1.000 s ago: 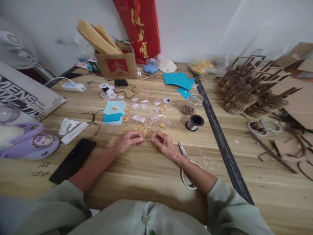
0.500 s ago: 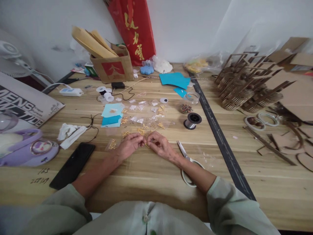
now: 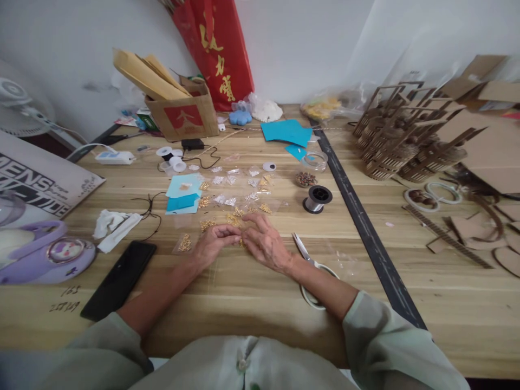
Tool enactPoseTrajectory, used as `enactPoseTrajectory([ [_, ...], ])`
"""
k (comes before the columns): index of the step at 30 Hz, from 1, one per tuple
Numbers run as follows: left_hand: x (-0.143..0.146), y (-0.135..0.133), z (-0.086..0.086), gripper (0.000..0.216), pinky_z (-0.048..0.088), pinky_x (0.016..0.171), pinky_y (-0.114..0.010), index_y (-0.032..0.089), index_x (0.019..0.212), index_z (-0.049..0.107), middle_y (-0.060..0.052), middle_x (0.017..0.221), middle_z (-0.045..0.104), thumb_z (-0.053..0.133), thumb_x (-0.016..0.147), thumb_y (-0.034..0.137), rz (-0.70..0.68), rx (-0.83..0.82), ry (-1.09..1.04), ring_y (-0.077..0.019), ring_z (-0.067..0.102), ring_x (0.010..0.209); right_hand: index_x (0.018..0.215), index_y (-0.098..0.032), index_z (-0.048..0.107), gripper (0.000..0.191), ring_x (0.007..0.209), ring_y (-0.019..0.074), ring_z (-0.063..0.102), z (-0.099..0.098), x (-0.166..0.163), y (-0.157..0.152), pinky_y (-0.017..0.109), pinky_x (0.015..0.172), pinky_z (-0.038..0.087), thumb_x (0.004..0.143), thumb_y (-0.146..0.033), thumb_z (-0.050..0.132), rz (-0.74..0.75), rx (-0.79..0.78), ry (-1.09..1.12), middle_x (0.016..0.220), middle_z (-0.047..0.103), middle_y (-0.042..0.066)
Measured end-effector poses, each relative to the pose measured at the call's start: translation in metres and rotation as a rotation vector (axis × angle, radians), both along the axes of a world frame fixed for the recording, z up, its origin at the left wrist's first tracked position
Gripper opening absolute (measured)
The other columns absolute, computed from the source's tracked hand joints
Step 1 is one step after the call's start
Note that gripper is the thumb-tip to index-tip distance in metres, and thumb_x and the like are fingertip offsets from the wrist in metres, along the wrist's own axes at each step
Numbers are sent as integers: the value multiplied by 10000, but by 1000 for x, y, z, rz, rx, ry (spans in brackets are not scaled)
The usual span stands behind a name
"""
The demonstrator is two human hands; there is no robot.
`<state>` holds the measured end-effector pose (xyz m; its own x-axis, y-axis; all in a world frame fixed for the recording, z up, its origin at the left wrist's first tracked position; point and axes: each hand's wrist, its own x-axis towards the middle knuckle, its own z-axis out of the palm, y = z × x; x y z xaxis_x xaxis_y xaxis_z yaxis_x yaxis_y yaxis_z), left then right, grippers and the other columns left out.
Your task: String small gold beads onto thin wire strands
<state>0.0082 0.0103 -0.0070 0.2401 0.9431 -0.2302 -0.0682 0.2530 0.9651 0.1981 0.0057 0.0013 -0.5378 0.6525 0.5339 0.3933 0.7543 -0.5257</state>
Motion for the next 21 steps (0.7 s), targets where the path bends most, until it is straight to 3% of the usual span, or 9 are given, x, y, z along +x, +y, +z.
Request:
enactPoseTrajectory([
  [12,-3,2,2,203,436,620,-228,116,704,695,-6,632,654,793,584,248,-82,37,57,-101,561,592,935,-194,602,112,1169,248,464,-2,0,0,471,981,436,906,-187,495,69,13,-41,1217,492,120],
  [21,-3,1,6,193,433,575,-214,111,677,658,-2,592,624,753,625,271,-119,40,109,-87,547,550,894,-183,607,103,1075,212,542,-1,-1,-2,357,882,479,914,-240,524,101,-290,84,1152,541,93],
])
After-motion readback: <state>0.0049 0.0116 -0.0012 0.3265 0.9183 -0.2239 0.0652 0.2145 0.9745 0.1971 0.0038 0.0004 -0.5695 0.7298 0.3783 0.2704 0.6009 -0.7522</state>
